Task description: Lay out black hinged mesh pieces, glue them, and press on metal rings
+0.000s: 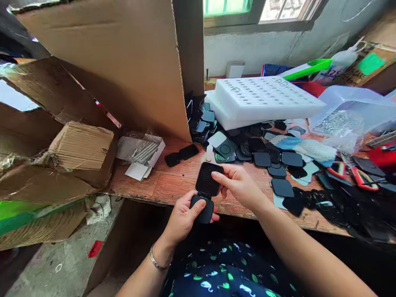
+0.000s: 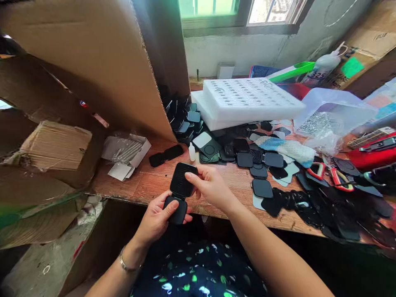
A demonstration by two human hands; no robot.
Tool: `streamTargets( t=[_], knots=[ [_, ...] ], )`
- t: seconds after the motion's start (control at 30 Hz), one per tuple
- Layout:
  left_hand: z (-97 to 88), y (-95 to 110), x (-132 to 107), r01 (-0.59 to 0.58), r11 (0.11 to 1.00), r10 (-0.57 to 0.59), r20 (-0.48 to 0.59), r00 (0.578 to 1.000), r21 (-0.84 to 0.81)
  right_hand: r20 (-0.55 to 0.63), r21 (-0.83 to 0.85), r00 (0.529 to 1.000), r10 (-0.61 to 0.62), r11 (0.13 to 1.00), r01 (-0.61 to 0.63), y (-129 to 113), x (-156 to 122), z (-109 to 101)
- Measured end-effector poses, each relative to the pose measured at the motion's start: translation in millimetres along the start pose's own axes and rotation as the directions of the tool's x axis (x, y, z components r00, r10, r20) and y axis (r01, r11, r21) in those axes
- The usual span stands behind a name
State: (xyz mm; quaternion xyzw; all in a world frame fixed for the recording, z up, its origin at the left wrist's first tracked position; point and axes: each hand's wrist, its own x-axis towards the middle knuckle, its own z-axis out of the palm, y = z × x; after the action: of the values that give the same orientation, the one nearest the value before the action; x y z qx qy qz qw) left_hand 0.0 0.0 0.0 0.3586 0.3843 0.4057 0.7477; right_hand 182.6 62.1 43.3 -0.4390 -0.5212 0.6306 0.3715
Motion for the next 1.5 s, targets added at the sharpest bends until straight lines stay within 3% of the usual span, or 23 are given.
streamTargets(
  t=[0.23, 0.33, 0.4, 0.47, 0.5, 0.57, 0.63, 0.7, 0.8, 0.87, 0.93, 1.0, 1.03, 1.1, 1.23, 1.3, 1.37, 1.43, 1.5],
  knots=[
    [-5.7, -5, 5, 0.049, 0.996, -0.046, -0.047, 0.998, 0.077, 0.028, 0.09, 0.991, 0.131, 0.987, -0.133, 23, 10, -4],
    [-12.8, -4, 13, 0.056, 0.956, 0.001, -0.195, 0.981, 0.288, -0.007, -0.114, 0.982, 0.188, 0.976, -0.188, 32, 26, -10],
    [-20.1, -2, 20, 0.054, 0.906, 0.079, -0.294, 0.953, 0.419, -0.156, -0.31, 0.979, 0.133, 0.934, -0.177, 32, 39, -22],
    [-28.1, 1, 27, 0.075, 0.872, 0.113, -0.348, 0.931, 0.483, -0.355, -0.559, 0.933, -0.05, 0.811, -0.17, 25, 51, -41],
    [-31.9, 2, 29, 0.095, 0.863, 0.104, -0.358, 0.928, 0.496, -0.417, -0.676, 0.897, -0.146, 0.71, -0.198, 20, 56, -52],
    [-38.0, 5, 33, 0.138, 0.839, 0.078, -0.367, 0.927, 0.526, -0.452, -0.828, 0.856, -0.251, 0.474, -0.298, 9, 64, -74],
    [-42.7, 7, 34, 0.164, 0.814, 0.065, -0.368, 0.928, 0.557, -0.419, -0.889, 0.882, -0.215, 0.297, -0.349, 0, 68, -96],
    [-46.6, 9, 33, 0.175, 0.784, 0.077, -0.374, 0.924, 0.596, -0.352, -0.929, 0.924, -0.149, 0.175, -0.326, -5, 69, -116],
    [-50.2, 14, 30, 0.182, 0.728, 0.127, -0.391, 0.912, 0.661, -0.255, -0.963, 0.964, -0.072, 0.11, -0.246, -7, 67, -139],
    [-49.0, 18, 27, 0.193, 0.596, 0.22, -0.389, 0.895, 0.78, -0.186, -0.979, 0.982, -0.04, 0.095, -0.182, -10, 67, -149],
    [-44.5, 23, 24, 0.258, 0.34, 0.292, -0.362, 0.885, 0.905, -0.089, -0.995, 0.996, 0.003, 0.05, -0.09, -13, 68, -154],
    [-38.7, 29, 22, 0.341, 0.077, 0.287, -0.348, 0.892, 0.937, 0.001, -1.0, 0.998, 0.06, -0.006, 0.002, -18, 68, -156],
    [-36.3, 32, 21, 0.371, 0.0, 0.269, -0.358, 0.894, 0.928, 0.033, -0.999, 0.996, 0.087, -0.031, 0.036, -20, 68, -156],
    [-34.3, 36, 19, 0.399, -0.066, 0.255, -0.371, 0.893, 0.915, 0.066, -0.995, 0.991, 0.116, -0.064, 0.074, -26, 66, -156],
    [-39.2, 38, 11, 0.289, 0.025, 0.33, -0.28, 0.901, 0.957, 0.099, -0.987, 0.993, 0.072, -0.121, 0.107, -48, 57, -169],
    [-40.6, 37, 8, 0.172, 0.115, 0.383, -0.203, 0.901, 0.978, 0.102, -0.986, 0.993, -0.059, -0.138, 0.093, -66, 49, -184],
    [-36.8, 38, 5, 0.057, 0.206, 0.426, -0.142, 0.894, 0.977, 0.08, -0.992, 0.965, -0.25, -0.117, 0.052, -86, 38, -200],
    [-25.7, 38, 5, -0.05, 0.3, 0.448, -0.094, 0.889, 0.953, 0.003, -1.0, 0.867, -0.499, 0.015, 0.012, -100, 22, -207],
    [-6.5, 36, 6, -0.14, 0.411, 0.414, -0.048, 0.909, 0.901, -0.195, -0.959, 0.649, -0.735, 0.281, 0.031, -101, 5, -198]
  ],
)
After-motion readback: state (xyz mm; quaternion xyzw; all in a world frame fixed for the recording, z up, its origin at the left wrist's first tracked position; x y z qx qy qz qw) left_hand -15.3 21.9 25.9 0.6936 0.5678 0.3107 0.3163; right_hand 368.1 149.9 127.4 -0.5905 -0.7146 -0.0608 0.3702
